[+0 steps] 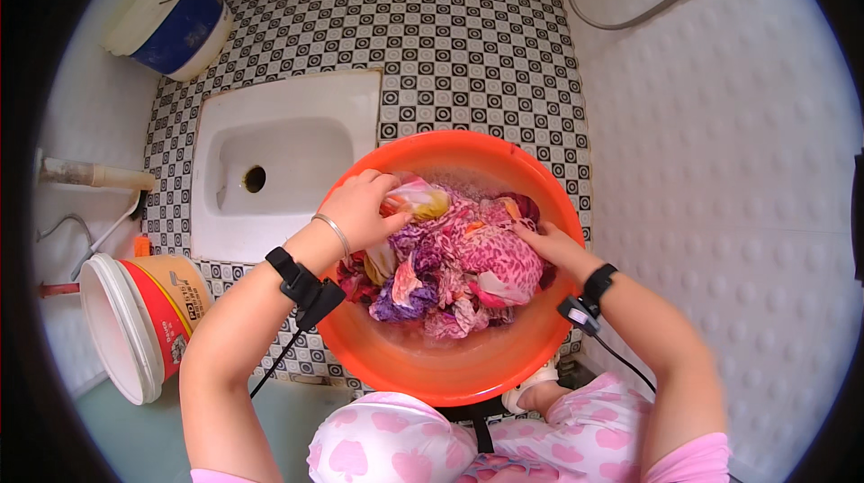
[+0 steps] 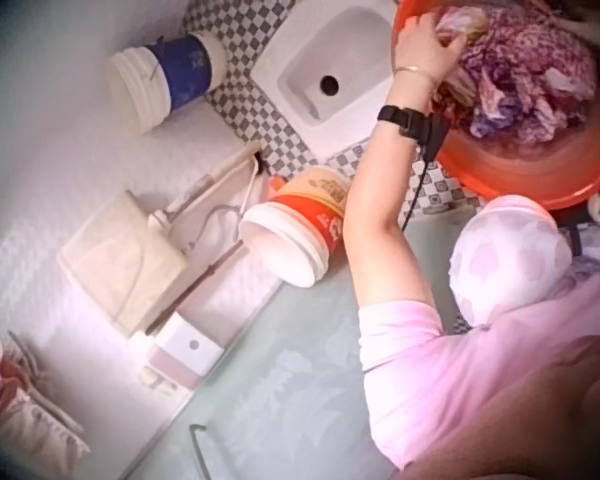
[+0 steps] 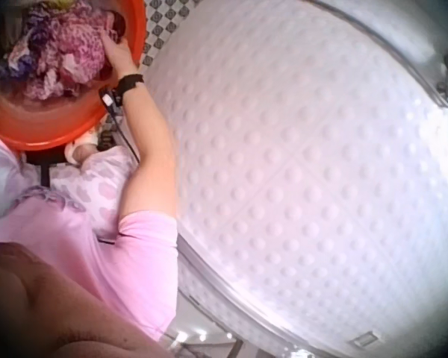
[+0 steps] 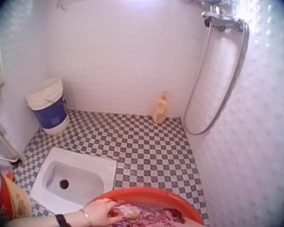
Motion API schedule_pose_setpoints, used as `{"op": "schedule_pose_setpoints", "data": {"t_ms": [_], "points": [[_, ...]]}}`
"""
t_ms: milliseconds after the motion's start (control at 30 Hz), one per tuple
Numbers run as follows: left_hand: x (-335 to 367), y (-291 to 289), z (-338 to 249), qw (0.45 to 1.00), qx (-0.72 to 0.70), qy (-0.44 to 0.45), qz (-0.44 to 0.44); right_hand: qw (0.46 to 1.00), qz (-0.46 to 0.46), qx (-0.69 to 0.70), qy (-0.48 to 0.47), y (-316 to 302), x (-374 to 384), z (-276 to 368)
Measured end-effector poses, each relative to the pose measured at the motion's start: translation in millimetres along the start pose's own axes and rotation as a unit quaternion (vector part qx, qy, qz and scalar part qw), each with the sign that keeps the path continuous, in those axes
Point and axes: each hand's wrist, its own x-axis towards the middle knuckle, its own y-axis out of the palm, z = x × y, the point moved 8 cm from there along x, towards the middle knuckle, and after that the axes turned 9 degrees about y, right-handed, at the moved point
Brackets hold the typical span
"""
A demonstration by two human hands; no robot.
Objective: The person washes colorful clothes in a red plastic basin by hand, repeatedly scrubbing and rinsing them in soapy water, before wringing out a patterned garment.
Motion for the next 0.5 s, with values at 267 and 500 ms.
{"op": "schedule_pose_setpoints", "data": {"t_ms": [267, 500], "points": [[-6, 51, -48, 0.987, 0.078, 0.053, 0.129, 0.988, 0.079, 0.042, -0.127, 32, -1, 12], [-15, 49, -55, 0.982, -0.087, 0.009, 0.17, 0.855, 0.02, -0.201, -0.478, 61, -137, 58]]}}
